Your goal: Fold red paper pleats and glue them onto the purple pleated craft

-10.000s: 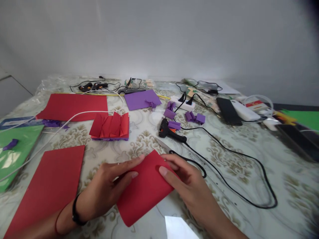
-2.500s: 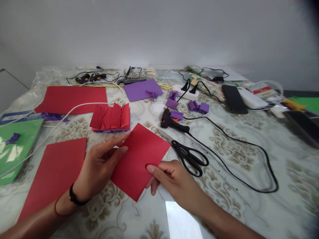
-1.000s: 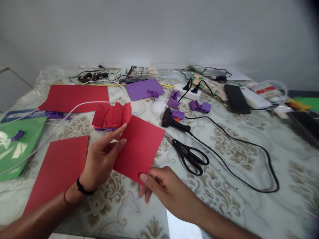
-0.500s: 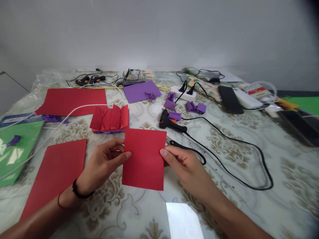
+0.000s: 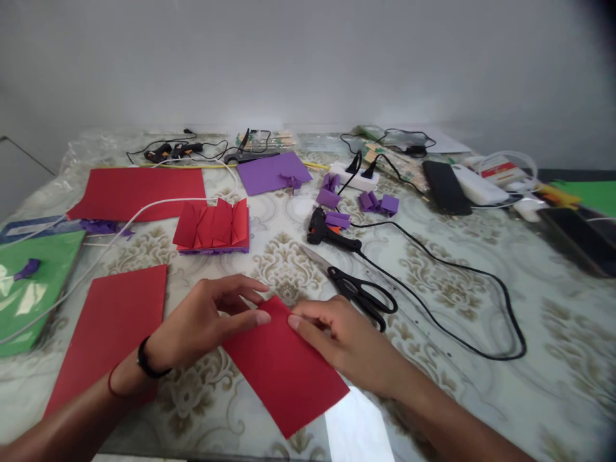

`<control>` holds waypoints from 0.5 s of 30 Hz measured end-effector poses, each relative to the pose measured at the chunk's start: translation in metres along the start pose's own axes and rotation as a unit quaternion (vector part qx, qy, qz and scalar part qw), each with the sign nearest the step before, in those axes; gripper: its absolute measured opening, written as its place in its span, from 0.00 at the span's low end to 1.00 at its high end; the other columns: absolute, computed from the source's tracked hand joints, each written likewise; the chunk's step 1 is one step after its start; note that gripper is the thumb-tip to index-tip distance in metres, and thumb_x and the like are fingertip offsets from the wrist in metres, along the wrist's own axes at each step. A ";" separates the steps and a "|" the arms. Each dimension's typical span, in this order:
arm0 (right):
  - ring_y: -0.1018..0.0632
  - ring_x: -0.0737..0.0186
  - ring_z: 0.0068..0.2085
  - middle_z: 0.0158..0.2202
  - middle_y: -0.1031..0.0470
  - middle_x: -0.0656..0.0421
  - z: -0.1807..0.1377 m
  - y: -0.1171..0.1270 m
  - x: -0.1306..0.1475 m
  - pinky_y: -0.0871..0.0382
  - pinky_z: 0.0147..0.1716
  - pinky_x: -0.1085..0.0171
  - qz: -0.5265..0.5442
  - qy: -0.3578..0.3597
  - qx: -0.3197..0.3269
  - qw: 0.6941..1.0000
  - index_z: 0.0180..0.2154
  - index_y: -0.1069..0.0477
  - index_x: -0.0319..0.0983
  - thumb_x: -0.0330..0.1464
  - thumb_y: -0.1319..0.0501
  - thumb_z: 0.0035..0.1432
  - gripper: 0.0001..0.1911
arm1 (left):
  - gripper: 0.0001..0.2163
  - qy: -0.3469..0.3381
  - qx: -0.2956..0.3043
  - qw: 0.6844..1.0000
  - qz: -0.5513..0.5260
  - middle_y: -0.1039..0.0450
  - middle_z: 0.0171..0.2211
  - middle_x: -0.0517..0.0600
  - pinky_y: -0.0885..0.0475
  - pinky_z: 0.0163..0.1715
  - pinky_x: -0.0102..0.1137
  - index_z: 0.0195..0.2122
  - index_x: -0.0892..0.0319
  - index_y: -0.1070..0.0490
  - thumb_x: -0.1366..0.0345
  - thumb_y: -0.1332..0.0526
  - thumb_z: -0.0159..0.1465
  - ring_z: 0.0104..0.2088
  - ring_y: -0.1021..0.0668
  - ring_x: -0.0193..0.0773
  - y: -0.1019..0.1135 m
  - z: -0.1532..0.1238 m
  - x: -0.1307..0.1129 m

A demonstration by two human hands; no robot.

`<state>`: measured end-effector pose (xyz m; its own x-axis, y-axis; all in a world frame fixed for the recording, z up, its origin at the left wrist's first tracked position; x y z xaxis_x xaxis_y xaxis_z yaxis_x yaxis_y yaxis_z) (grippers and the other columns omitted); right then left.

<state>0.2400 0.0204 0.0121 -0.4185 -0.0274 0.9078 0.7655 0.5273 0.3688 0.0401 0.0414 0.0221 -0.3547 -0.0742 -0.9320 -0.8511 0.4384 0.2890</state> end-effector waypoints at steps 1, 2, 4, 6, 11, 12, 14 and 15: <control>0.39 0.68 0.22 0.20 0.42 0.65 0.000 -0.005 0.000 0.49 0.22 0.65 -0.006 0.001 0.013 1.000 0.25 0.35 0.41 0.40 0.44 0.71 0.21 | 0.13 -0.001 0.017 1.000 0.018 0.15 0.40 0.52 0.23 0.33 0.29 0.46 0.55 0.18 0.56 0.28 0.63 0.35 0.16 0.41 -0.004 0.000 -0.001; 0.38 0.68 0.22 0.20 0.40 0.65 0.001 -0.009 0.000 0.49 0.21 0.65 -0.010 0.003 0.023 1.000 0.25 0.34 0.40 0.38 0.44 0.70 0.20 | 0.10 -0.004 0.031 0.999 0.034 0.15 0.37 0.51 0.24 0.33 0.28 0.42 0.55 0.17 0.57 0.30 0.64 0.35 0.16 0.40 -0.007 -0.001 -0.001; 0.36 0.68 0.22 0.20 0.37 0.65 0.002 -0.016 -0.001 0.47 0.22 0.66 -0.005 0.006 0.036 0.999 0.25 0.32 0.40 0.36 0.44 0.70 0.19 | 0.08 -0.014 0.046 0.997 0.058 0.16 0.32 0.49 0.27 0.31 0.27 0.36 0.56 0.17 0.59 0.33 0.67 0.32 0.18 0.39 -0.013 -0.001 -0.001; 0.32 0.67 0.24 0.22 0.32 0.64 0.003 -0.020 -0.001 0.42 0.24 0.67 0.019 0.006 0.027 0.999 0.28 0.28 0.40 0.36 0.42 0.69 0.16 | 0.09 -0.031 0.044 0.996 0.068 0.17 0.29 0.47 0.29 0.30 0.27 0.34 0.56 0.17 0.61 0.35 0.69 0.30 0.19 0.37 -0.016 -0.002 -0.001; 0.28 0.65 0.28 0.27 0.25 0.62 0.003 -0.017 0.001 0.36 0.28 0.67 0.071 0.003 -0.008 0.997 0.33 0.26 0.40 0.36 0.39 0.68 0.11 | 0.10 -0.060 0.032 0.996 0.064 0.17 0.29 0.46 0.28 0.32 0.27 0.34 0.55 0.16 0.61 0.35 0.70 0.30 0.20 0.37 -0.015 -0.005 -0.006; 0.28 0.65 0.28 0.27 0.25 0.62 0.003 -0.015 0.002 0.36 0.27 0.67 0.068 0.005 -0.007 0.998 0.31 0.26 0.40 0.36 0.39 0.67 0.11 | 0.10 -0.067 0.028 0.996 0.061 0.17 0.29 0.46 0.29 0.31 0.27 0.34 0.55 0.16 0.61 0.35 0.70 0.30 0.20 0.37 -0.012 -0.005 -0.008; 0.28 0.66 0.28 0.27 0.26 0.62 0.001 -0.010 0.004 0.37 0.27 0.67 0.057 0.011 -0.008 0.998 0.30 0.27 0.40 0.35 0.38 0.66 0.11 | 0.10 -0.085 0.009 0.995 0.052 0.18 0.27 0.47 0.29 0.29 0.27 0.33 0.56 0.16 0.59 0.33 0.69 0.28 0.20 0.37 -0.002 -0.004 -0.011; 0.29 0.66 0.28 0.26 0.26 0.62 0.000 -0.005 0.005 0.37 0.27 0.67 0.051 0.013 -0.008 0.999 0.30 0.27 0.40 0.35 0.38 0.66 0.11 | 0.10 -0.093 -0.005 0.995 0.046 0.18 0.27 0.48 0.29 0.28 0.27 0.32 0.56 0.16 0.59 0.33 0.68 0.27 0.21 0.37 0.005 -0.003 -0.012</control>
<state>0.2338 0.0173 0.0150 -0.3259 0.0033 0.9454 0.8110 0.5148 0.2778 0.0390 0.0415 0.0358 -0.3535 0.1335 -0.9259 -0.8223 0.4275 0.3756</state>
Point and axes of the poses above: each hand's wrist, its own z-axis towards the middle knuckle, its own y-axis out of the back of the hand, x = y × z, the point moved 5 cm from there along z, towards the middle knuckle
